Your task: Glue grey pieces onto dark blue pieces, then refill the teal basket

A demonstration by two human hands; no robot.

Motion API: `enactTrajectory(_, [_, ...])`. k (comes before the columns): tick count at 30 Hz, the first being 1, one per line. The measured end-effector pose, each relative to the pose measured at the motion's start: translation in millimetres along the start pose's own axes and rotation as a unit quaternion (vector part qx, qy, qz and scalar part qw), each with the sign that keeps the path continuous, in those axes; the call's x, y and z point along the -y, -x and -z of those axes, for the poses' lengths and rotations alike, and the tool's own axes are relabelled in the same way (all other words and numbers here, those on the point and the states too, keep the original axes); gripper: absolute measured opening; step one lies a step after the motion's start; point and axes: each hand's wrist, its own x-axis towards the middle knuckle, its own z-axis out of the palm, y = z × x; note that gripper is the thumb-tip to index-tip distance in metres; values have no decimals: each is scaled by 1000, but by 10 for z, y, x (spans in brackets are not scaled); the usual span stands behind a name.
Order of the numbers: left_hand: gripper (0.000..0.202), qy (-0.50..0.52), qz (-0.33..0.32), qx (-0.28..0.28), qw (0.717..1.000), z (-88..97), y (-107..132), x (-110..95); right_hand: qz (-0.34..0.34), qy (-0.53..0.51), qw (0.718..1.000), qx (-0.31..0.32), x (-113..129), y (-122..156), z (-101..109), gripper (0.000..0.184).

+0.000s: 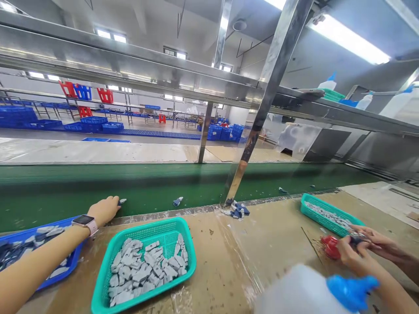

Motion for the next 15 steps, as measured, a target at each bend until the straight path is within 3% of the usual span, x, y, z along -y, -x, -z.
enactTrajectory(4, [36, 41, -78, 14, 996, 81, -100, -649, -57, 21, 997, 47, -327, -457, 262, 52])
enactTrajectory(8, [40, 50, -91, 28, 994, 113, -180, -1311, -81, 28, 994, 69, -411, -423, 321, 48])
enactTrajectory(11, [39, 45, -77, 58, 994, 101, -199, -1518, -76, 23, 994, 79, -375, -349, 403, 47])
enactTrajectory(15, [43, 59, -86, 91, 990, 41, -201, -1590, -15, -31, 997, 67, -258, -326, 448, 35])
